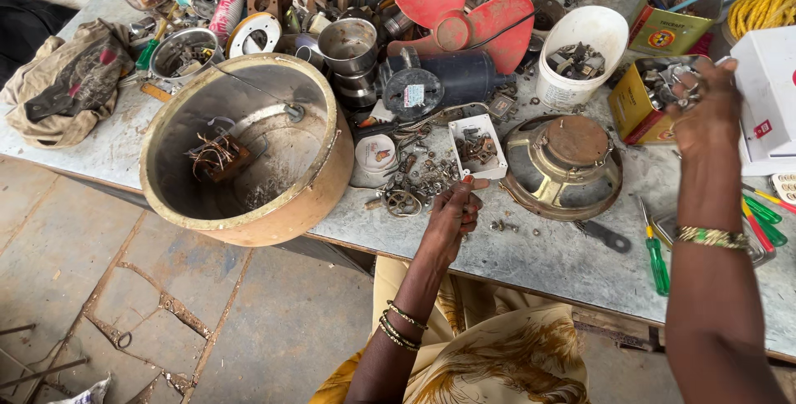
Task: The person sorts through small metal hardware, screws, and electronic components on a workbench by hand.
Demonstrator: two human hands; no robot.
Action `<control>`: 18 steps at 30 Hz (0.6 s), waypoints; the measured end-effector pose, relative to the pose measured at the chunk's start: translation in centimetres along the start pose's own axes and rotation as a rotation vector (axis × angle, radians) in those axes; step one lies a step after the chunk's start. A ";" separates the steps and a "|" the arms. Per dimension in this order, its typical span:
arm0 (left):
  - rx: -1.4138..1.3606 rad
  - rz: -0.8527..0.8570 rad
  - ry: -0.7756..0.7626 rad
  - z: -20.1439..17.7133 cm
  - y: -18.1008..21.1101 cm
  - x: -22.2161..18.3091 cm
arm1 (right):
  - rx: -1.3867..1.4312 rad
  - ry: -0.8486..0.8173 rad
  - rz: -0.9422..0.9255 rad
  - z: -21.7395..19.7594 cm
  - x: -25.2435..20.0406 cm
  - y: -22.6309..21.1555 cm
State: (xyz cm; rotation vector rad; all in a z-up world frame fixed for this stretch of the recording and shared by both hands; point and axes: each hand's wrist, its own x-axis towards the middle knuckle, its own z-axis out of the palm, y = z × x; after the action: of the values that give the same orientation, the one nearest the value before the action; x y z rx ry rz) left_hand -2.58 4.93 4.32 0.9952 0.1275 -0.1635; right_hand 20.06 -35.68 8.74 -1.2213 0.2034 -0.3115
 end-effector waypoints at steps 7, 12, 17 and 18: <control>-0.393 -0.203 -0.133 0.9 0.7 -0.1 | 0.056 -0.282 -0.308 0.5 -14.2 1.3; -0.474 -0.234 -0.272 2.0 0.4 0.4 | -0.527 -0.669 -0.236 9.6 -26.8 4.5; -0.389 -0.185 -0.271 0.8 -1.1 0.6 | -0.954 -0.765 -0.508 13.7 -30.0 2.5; -0.347 -0.177 -0.266 0.6 -1.4 0.6 | -0.980 -0.761 -0.559 14.1 -30.3 2.5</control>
State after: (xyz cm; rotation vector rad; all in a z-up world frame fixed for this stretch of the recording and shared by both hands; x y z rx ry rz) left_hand -2.22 3.64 3.35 0.6089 -0.0008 -0.4196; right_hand -3.61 -12.02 10.70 -2.2735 -0.7471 -0.1981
